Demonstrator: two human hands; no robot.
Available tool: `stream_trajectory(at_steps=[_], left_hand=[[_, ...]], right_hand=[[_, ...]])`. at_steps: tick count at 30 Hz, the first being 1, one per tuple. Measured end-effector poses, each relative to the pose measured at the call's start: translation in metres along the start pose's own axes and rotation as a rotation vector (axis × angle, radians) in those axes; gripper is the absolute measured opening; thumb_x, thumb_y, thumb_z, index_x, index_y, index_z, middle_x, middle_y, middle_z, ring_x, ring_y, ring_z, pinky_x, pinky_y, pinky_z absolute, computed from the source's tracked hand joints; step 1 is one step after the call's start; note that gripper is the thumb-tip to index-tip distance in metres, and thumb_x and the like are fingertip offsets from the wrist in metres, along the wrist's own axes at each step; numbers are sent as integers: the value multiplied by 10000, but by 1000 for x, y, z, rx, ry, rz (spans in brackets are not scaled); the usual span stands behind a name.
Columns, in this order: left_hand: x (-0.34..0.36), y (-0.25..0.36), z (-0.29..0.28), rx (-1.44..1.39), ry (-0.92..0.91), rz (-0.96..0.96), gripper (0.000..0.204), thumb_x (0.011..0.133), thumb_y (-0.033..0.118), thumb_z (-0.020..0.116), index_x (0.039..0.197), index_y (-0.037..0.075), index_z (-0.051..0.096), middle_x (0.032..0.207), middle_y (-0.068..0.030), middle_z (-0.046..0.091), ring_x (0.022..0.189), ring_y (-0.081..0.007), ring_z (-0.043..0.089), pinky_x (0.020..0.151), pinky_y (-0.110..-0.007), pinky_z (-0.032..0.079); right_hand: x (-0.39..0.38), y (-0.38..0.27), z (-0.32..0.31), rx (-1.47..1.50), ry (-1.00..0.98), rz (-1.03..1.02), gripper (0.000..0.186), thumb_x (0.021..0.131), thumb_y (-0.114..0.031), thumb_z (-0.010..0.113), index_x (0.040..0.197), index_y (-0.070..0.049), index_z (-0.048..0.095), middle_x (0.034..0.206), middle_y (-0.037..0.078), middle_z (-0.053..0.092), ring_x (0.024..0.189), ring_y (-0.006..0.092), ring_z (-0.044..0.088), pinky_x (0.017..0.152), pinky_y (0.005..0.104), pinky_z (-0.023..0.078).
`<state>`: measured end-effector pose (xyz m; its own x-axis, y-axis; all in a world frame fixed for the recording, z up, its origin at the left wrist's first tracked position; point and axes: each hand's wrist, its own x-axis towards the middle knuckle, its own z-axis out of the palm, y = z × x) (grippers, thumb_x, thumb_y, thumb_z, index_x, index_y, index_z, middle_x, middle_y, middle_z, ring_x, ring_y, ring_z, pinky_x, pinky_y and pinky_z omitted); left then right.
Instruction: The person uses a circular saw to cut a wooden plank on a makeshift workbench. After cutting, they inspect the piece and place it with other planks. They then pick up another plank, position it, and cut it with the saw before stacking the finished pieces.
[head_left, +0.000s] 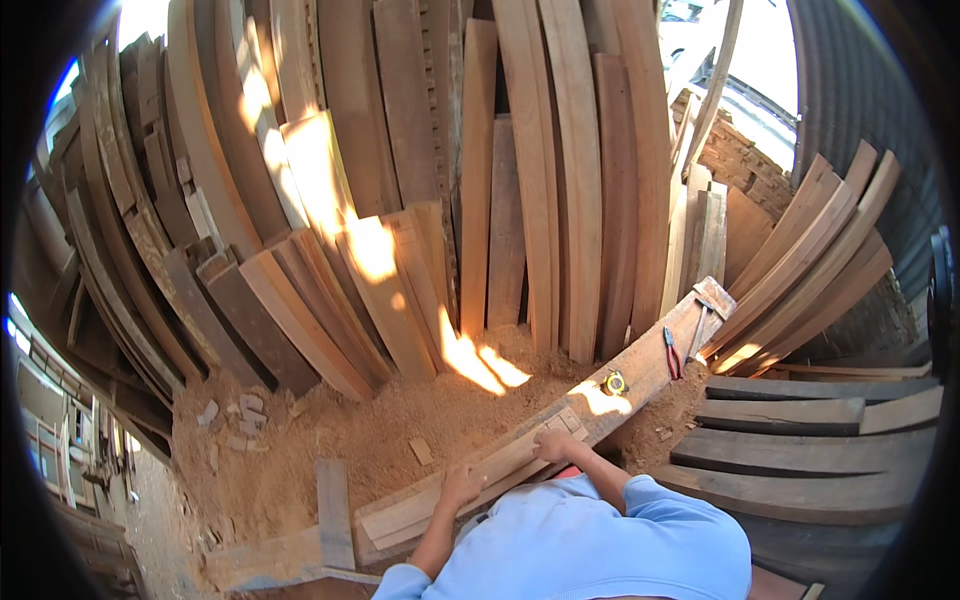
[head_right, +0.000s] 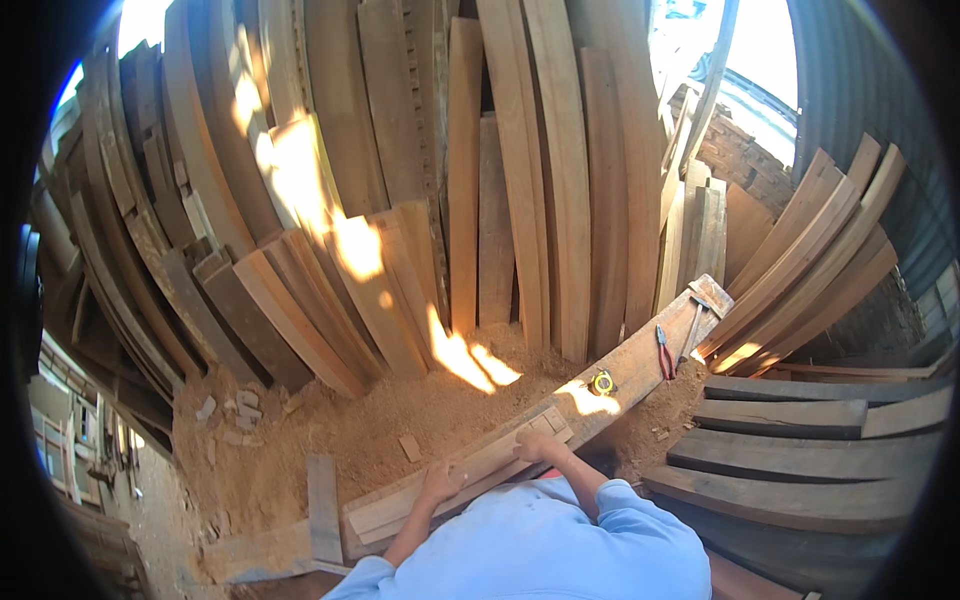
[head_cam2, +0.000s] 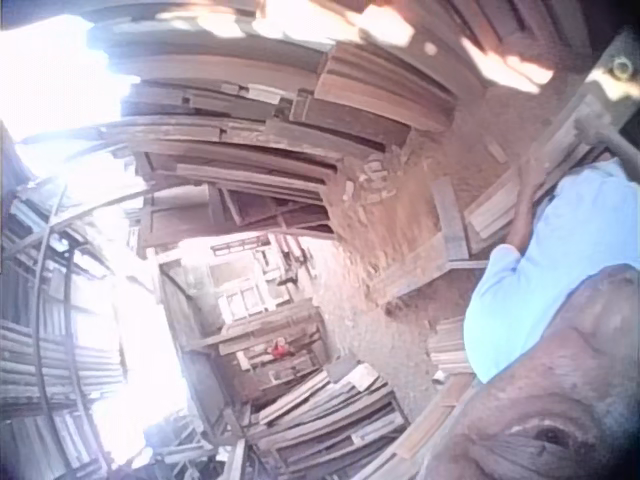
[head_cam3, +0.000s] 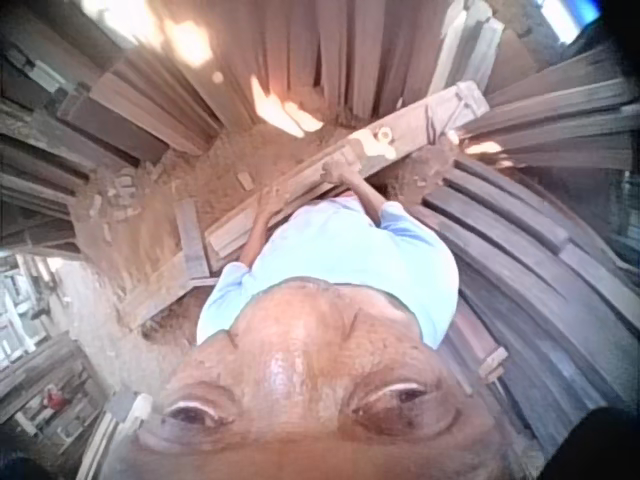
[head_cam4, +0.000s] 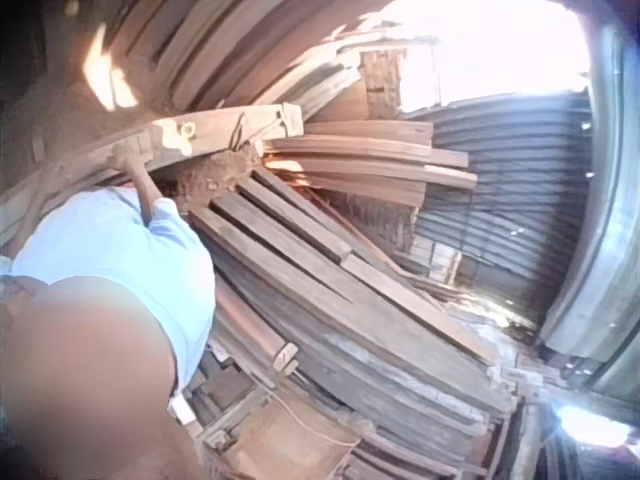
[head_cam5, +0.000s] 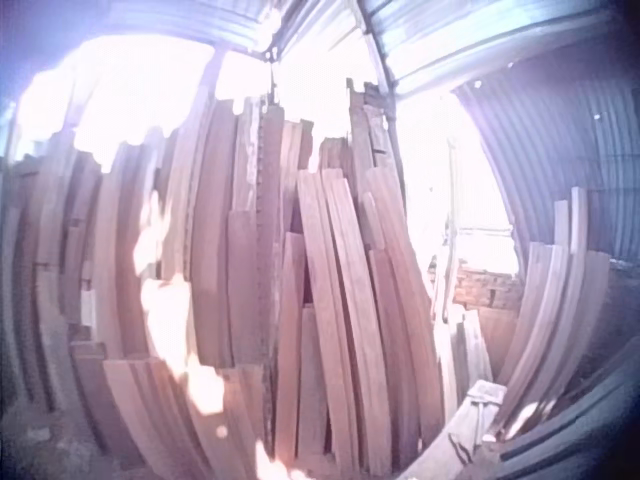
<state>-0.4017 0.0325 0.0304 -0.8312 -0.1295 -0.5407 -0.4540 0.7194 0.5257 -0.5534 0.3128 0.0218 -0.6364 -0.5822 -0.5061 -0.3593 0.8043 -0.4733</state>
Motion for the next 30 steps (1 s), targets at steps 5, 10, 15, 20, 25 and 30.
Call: stream_trajectory(at_steps=[5,10,15,20,25,30], left_hand=[[-45,-42,-1,31,58,51,688,868,482,754,1401,69,615,1473,-266,535,1446,-413,426,1234,-507,293],[-34,-53,1,82,193,-34,741,866,452,761,1463,77,538,1472,-274,511,1442,-433,413,1227,-558,278],[-9,-7,-34,12,270,-5,722,862,411,776,1452,79,526,1530,-270,453,1431,-448,421,1211,-571,301],[58,69,-50,-53,218,54,707,881,383,776,1456,64,517,1487,-265,504,1399,-438,467,1173,-530,378],[163,147,-75,-172,261,155,671,924,355,757,1468,52,506,1472,-247,542,1346,-431,543,1123,-505,450],[271,278,-131,-353,327,407,759,928,353,783,1512,5,444,1498,-259,533,1383,-404,538,1136,-493,443]], right_hand=[[-2,-46,-14,-8,8,-61,452,935,-361,639,1158,20,734,1169,290,720,1137,464,680,992,520,530],[8,-39,-39,99,32,-50,437,925,-345,640,1149,17,740,1141,303,723,1104,459,696,952,532,548],[-7,-22,-73,61,90,43,406,898,-316,611,1041,35,758,1082,317,725,1032,470,712,919,535,565],[0,40,-90,156,166,161,390,896,-308,597,1005,23,773,1039,292,751,1016,434,736,893,515,577],[13,98,-119,241,123,219,330,891,-338,665,1039,-50,729,1054,224,761,1026,381,736,870,491,570],[6,163,-174,322,-31,260,371,899,-370,699,1003,-13,704,1067,237,753,1048,403,725,873,522,559]])
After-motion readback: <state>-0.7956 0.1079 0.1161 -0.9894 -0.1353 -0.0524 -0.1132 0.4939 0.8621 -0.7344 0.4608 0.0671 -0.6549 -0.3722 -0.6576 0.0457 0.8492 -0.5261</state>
